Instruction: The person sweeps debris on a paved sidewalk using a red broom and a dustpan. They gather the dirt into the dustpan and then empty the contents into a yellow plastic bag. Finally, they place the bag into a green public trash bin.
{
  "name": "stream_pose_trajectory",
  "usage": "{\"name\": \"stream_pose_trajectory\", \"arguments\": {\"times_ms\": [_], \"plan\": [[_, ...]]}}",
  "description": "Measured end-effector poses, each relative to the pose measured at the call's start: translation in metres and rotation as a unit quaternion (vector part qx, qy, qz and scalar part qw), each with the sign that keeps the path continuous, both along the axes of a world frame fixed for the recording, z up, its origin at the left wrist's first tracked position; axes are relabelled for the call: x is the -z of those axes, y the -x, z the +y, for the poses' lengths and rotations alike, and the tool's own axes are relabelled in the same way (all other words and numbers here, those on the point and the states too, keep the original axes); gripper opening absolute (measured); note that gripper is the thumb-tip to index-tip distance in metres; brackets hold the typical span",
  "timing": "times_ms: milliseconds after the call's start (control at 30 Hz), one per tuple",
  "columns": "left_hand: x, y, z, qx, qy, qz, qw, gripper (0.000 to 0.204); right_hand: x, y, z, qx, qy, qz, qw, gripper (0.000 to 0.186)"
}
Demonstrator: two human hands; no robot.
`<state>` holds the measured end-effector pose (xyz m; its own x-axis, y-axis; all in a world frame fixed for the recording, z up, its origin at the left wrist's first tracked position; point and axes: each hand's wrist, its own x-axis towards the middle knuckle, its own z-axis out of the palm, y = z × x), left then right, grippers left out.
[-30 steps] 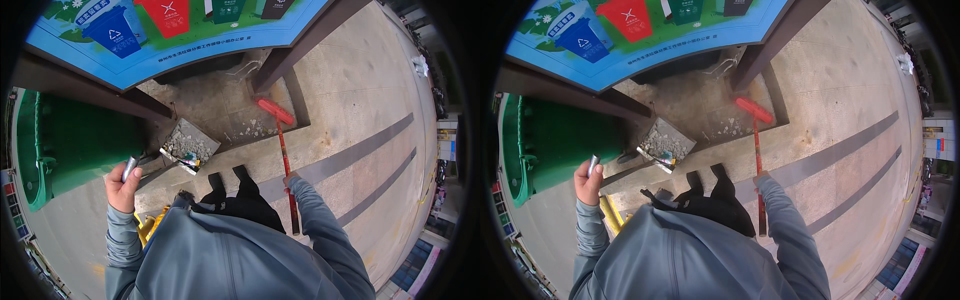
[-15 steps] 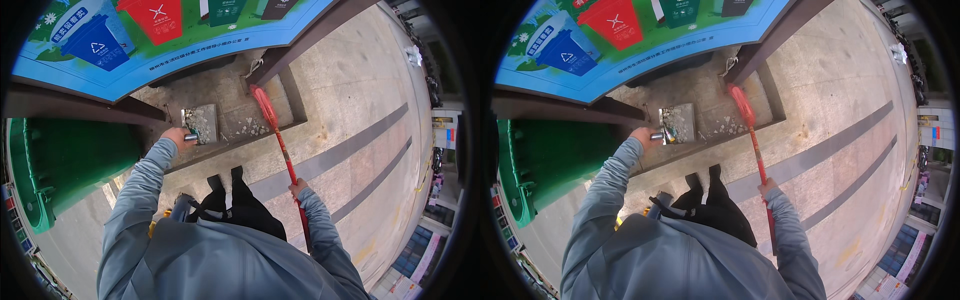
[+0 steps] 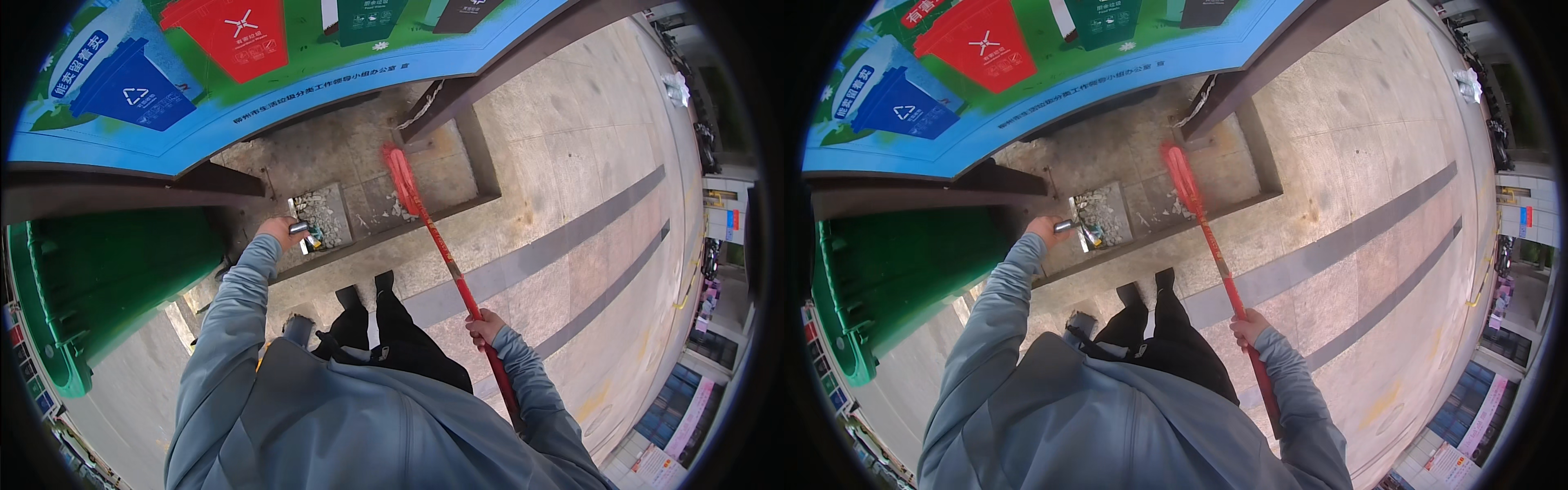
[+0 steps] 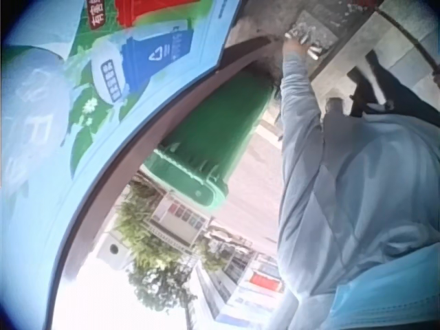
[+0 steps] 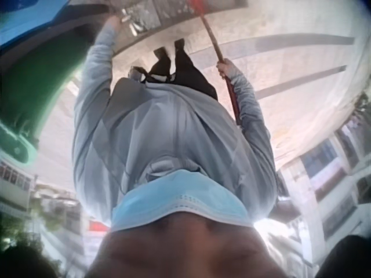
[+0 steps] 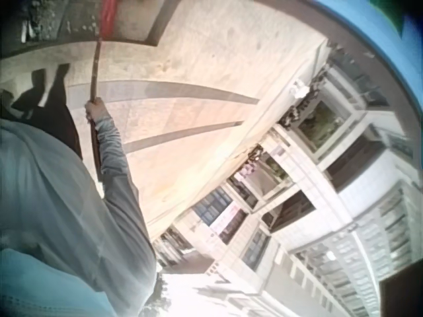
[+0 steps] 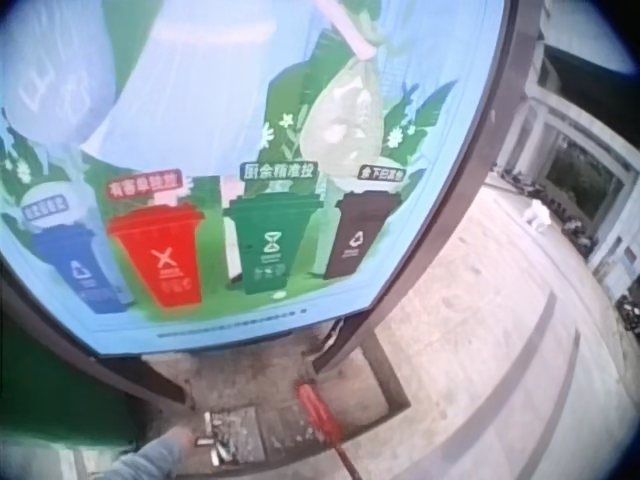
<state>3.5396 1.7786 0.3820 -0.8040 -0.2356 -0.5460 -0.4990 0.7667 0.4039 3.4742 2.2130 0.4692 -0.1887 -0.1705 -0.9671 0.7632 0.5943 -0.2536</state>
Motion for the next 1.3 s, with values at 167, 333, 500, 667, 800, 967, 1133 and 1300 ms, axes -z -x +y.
{"name": "stream_pose_trajectory", "arguments": {"times_ms": [167,333,500,667,800,967,1133,1300], "plan": [[0.011,-0.024,-0.014,-0.025,0.033,0.035,0.999,0.027,-0.004,-0.001,-0.002,-0.055,-0.081,0.071,0.993,0.02],[-0.001,-0.014,-0.009,-0.047,0.035,0.065,0.996,0.028,0.04,0.008,-0.01,-0.183,-0.155,0.129,0.962,0.021],[0.014,-0.025,-0.015,-0.038,0.031,0.008,0.999,0.031,0.015,-0.009,-0.028,-0.157,-0.086,0.007,0.984,0.021],[0.012,-0.023,-0.01,-0.046,0.025,-0.004,0.999,0.031,-0.008,-0.01,-0.032,0.06,0.061,-0.118,0.989,0.019],[0.012,-0.027,-0.011,-0.047,0.026,0.001,0.999,0.03,-0.03,-0.007,-0.024,0.125,0.088,-0.127,0.98,0.016],[0.006,-0.022,-0.009,-0.059,0.013,0.01,0.998,0.026,-0.002,-0.011,-0.045,-0.178,-0.093,0.095,0.975,0.017],[0.009,-0.024,-0.008,-0.074,0.016,0.019,0.997,0.027,0.005,-0.006,-0.051,-0.07,-0.021,-0.066,0.995,0.016],[0.007,-0.026,-0.009,-0.063,0.042,0.015,0.997,0.028,-0.036,-0.005,-0.038,0.076,0.058,-0.136,0.986,0.014]]}}
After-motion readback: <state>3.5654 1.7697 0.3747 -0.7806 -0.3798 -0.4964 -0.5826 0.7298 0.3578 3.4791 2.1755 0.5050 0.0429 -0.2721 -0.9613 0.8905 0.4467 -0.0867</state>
